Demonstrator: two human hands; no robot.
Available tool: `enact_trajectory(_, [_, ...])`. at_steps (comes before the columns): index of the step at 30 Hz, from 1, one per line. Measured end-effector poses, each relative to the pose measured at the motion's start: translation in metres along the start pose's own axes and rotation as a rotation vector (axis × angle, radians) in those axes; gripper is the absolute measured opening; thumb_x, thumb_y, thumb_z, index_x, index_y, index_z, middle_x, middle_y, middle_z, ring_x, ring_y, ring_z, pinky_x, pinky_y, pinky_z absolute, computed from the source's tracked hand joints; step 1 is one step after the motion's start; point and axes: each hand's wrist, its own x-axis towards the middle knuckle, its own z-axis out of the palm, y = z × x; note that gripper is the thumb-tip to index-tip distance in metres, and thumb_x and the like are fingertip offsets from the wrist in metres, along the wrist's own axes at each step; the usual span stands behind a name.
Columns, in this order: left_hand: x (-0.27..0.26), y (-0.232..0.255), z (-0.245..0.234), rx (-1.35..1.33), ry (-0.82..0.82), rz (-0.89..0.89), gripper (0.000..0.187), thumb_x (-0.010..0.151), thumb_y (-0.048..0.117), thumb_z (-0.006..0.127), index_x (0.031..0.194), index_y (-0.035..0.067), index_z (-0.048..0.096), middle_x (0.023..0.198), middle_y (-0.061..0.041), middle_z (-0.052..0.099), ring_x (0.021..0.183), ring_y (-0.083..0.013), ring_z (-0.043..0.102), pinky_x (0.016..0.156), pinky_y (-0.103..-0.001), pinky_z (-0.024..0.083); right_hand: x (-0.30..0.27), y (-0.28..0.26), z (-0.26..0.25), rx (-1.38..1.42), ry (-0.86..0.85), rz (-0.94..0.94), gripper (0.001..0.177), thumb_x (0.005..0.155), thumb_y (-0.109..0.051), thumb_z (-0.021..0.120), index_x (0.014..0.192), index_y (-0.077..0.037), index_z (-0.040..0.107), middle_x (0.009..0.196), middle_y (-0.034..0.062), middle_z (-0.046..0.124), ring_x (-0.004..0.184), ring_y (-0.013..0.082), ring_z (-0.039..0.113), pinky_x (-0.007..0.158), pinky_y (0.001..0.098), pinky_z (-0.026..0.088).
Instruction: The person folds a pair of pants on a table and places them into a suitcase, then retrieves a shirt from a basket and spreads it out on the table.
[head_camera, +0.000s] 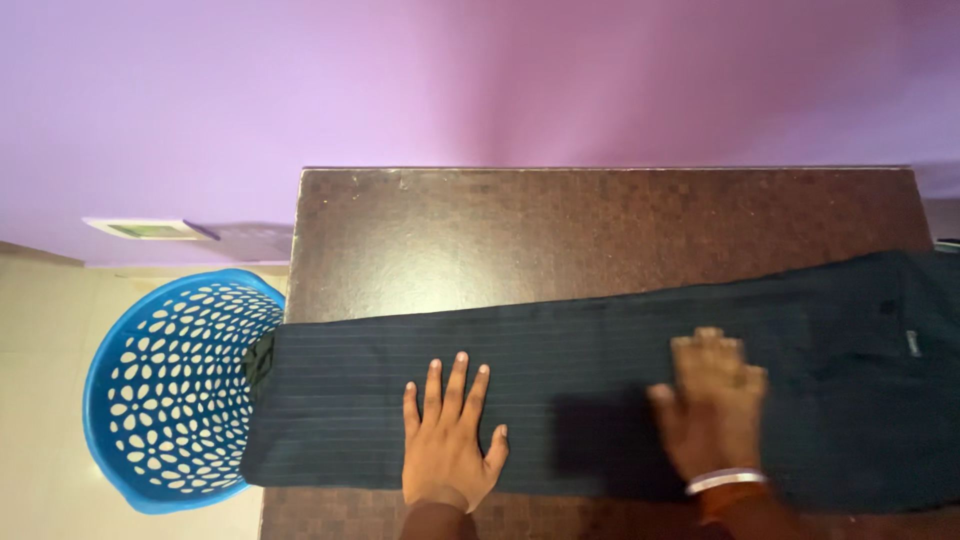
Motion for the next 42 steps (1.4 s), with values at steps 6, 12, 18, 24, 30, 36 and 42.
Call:
enact_trajectory(6, [0.002,0.003,-0.007,0.023,-0.124,-0.034,0.079,0.089,0.051,0.049,0.16,0.027,0.026,0.17,-0.003,0.014,0.156,-0.0314,0.006,0.119,-0.056,0.003,-0.011,-0.098,-0.017,0.329,0.158,-0.432,0.068,0.089,-0.053,0.055,0.146,-0.016,0.047,0.157,0.0158,0.039,0.147,0.0392,0.03,0.113,0.0621,0.023])
enact_trajectory(12, [0.003,0.001,-0.004,0.012,-0.164,-0.032,0.079,0.09,0.052,0.048,0.161,0.027,0.023,0.171,-0.003,0.011,0.156,-0.0312,0.003,0.118,-0.056,0.001,-0.001,-0.06,-0.01,0.244,0.029,-0.374,0.07,0.09,-0.057,0.051,0.146,-0.016,0.045,0.157,0.0126,0.037,0.146,0.0354,0.029,0.116,0.0593,0.023])
enact_trajectory(18, [0.001,-0.002,-0.002,-0.024,-0.112,-0.022,0.08,0.088,0.05,0.051,0.161,0.027,0.025,0.17,-0.003,0.014,0.156,-0.0312,0.006,0.119,-0.057,0.002,-0.008,-0.076,-0.002,0.194,0.137,-0.162,0.071,0.091,-0.053,0.051,0.148,-0.01,0.044,0.157,0.018,0.038,0.148,0.0389,0.03,0.117,0.062,0.023])
enact_trajectory(24, [0.0,-0.001,-0.008,-0.087,-0.033,0.012,0.082,0.085,0.046,0.06,0.158,0.023,0.032,0.168,-0.008,0.021,0.155,-0.035,0.011,0.117,-0.06,0.006,-0.012,-0.12,-0.021,0.331,0.172,-0.369,0.066,0.09,-0.05,0.055,0.144,-0.013,0.048,0.155,0.016,0.042,0.144,0.0405,0.035,0.113,0.0625,0.026])
enact_trajectory(30, [-0.006,-0.005,-0.013,-0.182,0.1,0.059,0.074,0.086,0.042,0.066,0.152,0.017,0.043,0.162,-0.009,0.033,0.151,-0.0345,0.021,0.12,-0.06,0.012,-0.009,-0.126,-0.036,0.318,0.145,-0.351,0.068,0.085,-0.045,0.059,0.144,-0.012,0.05,0.153,0.0173,0.045,0.143,0.0414,0.037,0.115,0.0611,0.027])
enact_trajectory(36, [-0.013,-0.068,-0.017,-0.155,0.12,0.102,0.073,0.087,0.045,0.065,0.152,0.019,0.044,0.161,-0.01,0.036,0.149,-0.034,0.026,0.119,-0.055,0.018,-0.01,-0.124,-0.03,0.243,0.09,-0.338,0.069,0.087,-0.045,0.059,0.146,-0.013,0.048,0.156,0.0156,0.043,0.146,0.0394,0.035,0.117,0.0586,0.026])
enact_trajectory(42, [-0.022,-0.157,-0.033,0.036,0.214,-0.112,0.07,0.088,0.044,0.064,0.15,0.018,0.045,0.16,-0.009,0.033,0.148,-0.0348,0.029,0.119,-0.053,0.023,-0.008,-0.127,-0.028,0.213,0.087,-0.328,0.069,0.088,-0.046,0.057,0.148,-0.014,0.046,0.159,0.0147,0.04,0.149,0.0372,0.031,0.119,0.057,0.024])
